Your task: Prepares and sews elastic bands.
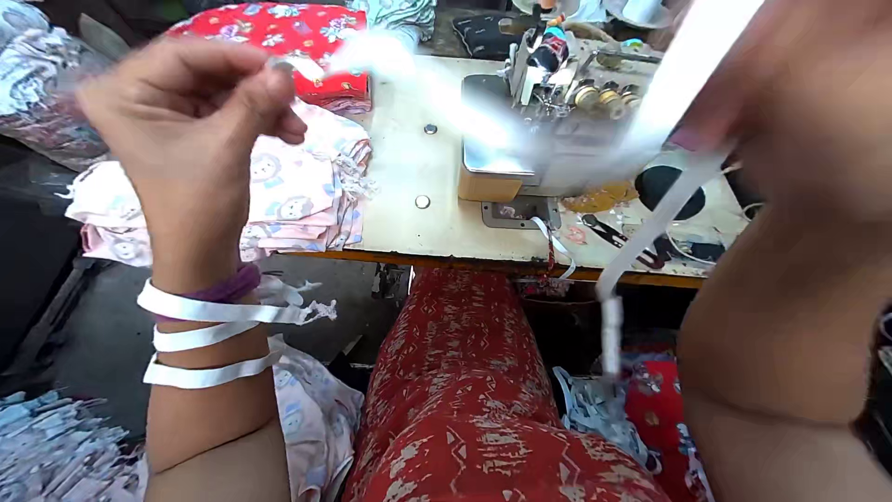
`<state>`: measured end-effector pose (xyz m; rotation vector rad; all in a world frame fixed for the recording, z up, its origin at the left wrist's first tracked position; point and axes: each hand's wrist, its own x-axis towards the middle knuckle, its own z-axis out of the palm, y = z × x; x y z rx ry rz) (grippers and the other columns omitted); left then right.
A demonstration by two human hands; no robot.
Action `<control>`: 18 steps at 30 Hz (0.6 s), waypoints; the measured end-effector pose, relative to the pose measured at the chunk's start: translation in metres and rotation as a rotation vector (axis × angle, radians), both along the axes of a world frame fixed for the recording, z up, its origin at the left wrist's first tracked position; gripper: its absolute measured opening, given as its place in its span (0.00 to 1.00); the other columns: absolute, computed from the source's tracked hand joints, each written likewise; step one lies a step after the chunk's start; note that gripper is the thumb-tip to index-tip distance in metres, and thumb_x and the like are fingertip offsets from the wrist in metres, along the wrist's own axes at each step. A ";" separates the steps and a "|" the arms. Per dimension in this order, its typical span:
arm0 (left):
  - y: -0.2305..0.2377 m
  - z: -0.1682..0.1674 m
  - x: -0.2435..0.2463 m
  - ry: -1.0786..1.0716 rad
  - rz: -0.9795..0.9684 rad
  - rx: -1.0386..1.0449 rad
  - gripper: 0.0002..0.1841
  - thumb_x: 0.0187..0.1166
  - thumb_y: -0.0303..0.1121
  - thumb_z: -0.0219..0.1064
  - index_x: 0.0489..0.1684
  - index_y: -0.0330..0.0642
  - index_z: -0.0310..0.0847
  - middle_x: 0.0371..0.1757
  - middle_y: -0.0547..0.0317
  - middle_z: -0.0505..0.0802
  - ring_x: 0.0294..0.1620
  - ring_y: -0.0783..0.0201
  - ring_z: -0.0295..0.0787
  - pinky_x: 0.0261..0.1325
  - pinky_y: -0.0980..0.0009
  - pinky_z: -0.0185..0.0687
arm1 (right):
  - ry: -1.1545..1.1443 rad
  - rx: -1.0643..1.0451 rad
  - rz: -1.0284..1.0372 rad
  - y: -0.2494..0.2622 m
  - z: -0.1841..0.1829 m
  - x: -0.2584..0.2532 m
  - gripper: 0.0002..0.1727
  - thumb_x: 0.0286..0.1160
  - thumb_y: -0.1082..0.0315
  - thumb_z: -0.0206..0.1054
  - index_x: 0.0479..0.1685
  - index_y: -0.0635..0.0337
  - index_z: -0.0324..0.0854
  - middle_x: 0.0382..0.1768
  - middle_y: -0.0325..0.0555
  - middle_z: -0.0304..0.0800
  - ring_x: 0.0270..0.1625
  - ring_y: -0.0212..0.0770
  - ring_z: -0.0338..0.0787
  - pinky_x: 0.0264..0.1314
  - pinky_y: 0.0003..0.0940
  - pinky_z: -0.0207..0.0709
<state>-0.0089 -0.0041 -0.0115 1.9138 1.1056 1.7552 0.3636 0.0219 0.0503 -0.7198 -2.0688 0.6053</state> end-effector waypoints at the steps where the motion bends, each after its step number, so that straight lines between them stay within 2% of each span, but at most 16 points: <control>1: -0.006 -0.015 -0.008 0.043 0.005 -0.074 0.05 0.81 0.32 0.70 0.47 0.51 0.88 0.41 0.84 0.94 0.39 0.82 0.91 0.47 0.78 0.90 | -0.087 -0.123 0.158 -0.004 -0.031 0.013 0.04 0.81 0.63 0.67 0.44 0.49 0.87 0.25 0.18 0.83 0.23 0.11 0.77 0.25 0.08 0.74; 2: -0.013 -0.031 -0.013 0.102 0.029 -0.171 0.05 0.81 0.31 0.68 0.47 0.47 0.88 0.41 0.82 0.94 0.39 0.84 0.90 0.48 0.80 0.89 | -0.141 -0.279 0.209 -0.008 -0.066 0.031 0.07 0.79 0.63 0.68 0.48 0.49 0.89 0.23 0.19 0.83 0.21 0.11 0.75 0.24 0.09 0.72; 4: -0.025 -0.069 -0.009 0.244 0.069 -0.357 0.08 0.80 0.28 0.66 0.45 0.32 0.88 0.41 0.64 0.92 0.37 0.80 0.87 0.47 0.78 0.87 | -0.174 -0.555 0.099 -0.019 -0.129 0.069 0.08 0.75 0.66 0.68 0.46 0.55 0.90 0.21 0.16 0.81 0.21 0.10 0.73 0.26 0.09 0.69; 7: -0.037 -0.122 0.015 0.394 0.008 -0.511 0.08 0.80 0.25 0.66 0.45 0.30 0.90 0.45 0.47 0.92 0.38 0.64 0.89 0.46 0.66 0.88 | -0.170 -0.684 -0.167 -0.039 -0.179 0.103 0.08 0.74 0.67 0.68 0.41 0.60 0.90 0.23 0.19 0.84 0.23 0.10 0.75 0.29 0.10 0.70; 8: -0.039 -0.136 0.025 0.407 -0.014 -0.521 0.07 0.80 0.24 0.67 0.45 0.32 0.91 0.46 0.46 0.92 0.38 0.61 0.89 0.45 0.64 0.88 | -0.153 -0.682 -0.216 -0.043 -0.188 0.110 0.08 0.74 0.67 0.68 0.40 0.60 0.90 0.27 0.21 0.86 0.26 0.11 0.77 0.32 0.10 0.72; 10: -0.037 -0.161 0.043 0.393 0.009 -0.491 0.05 0.77 0.24 0.71 0.42 0.34 0.93 0.42 0.50 0.93 0.37 0.64 0.90 0.46 0.67 0.88 | -0.134 -0.673 -0.252 -0.045 -0.201 0.117 0.09 0.76 0.67 0.65 0.41 0.63 0.89 0.36 0.28 0.88 0.31 0.13 0.80 0.36 0.10 0.76; 12: -0.034 -0.179 0.059 0.362 0.073 -0.493 0.04 0.75 0.24 0.73 0.41 0.33 0.92 0.38 0.49 0.93 0.36 0.62 0.91 0.45 0.66 0.88 | -0.151 -0.700 -0.314 -0.044 -0.209 0.115 0.13 0.80 0.69 0.62 0.52 0.67 0.87 0.34 0.29 0.88 0.26 0.13 0.76 0.30 0.10 0.70; 13: -0.033 -0.184 0.065 0.358 0.109 -0.509 0.05 0.75 0.24 0.73 0.42 0.31 0.90 0.38 0.48 0.94 0.36 0.60 0.92 0.45 0.63 0.89 | -0.161 -0.720 -0.315 -0.044 -0.212 0.113 0.16 0.81 0.70 0.60 0.61 0.67 0.85 0.34 0.29 0.88 0.26 0.13 0.76 0.30 0.11 0.69; 14: -0.033 -0.189 0.069 0.360 0.144 -0.521 0.06 0.76 0.25 0.73 0.44 0.30 0.88 0.37 0.47 0.93 0.35 0.59 0.92 0.45 0.61 0.90 | -0.167 -0.731 -0.300 -0.044 -0.214 0.111 0.19 0.80 0.70 0.59 0.65 0.67 0.83 0.34 0.28 0.87 0.27 0.13 0.76 0.31 0.10 0.69; 16: -0.033 -0.198 0.071 0.377 0.205 -0.495 0.08 0.76 0.25 0.73 0.45 0.29 0.85 0.36 0.45 0.92 0.36 0.54 0.92 0.45 0.57 0.89 | -0.155 -0.719 -0.268 -0.044 -0.220 0.107 0.19 0.76 0.70 0.60 0.63 0.67 0.82 0.39 0.30 0.89 0.34 0.13 0.80 0.38 0.10 0.73; 18: -0.032 -0.207 0.070 0.417 0.269 -0.409 0.09 0.75 0.26 0.75 0.42 0.29 0.84 0.35 0.45 0.91 0.38 0.51 0.91 0.48 0.55 0.88 | -0.131 -0.719 -0.244 -0.044 -0.227 0.103 0.19 0.72 0.68 0.64 0.60 0.67 0.84 0.49 0.37 0.92 0.44 0.15 0.86 0.48 0.11 0.78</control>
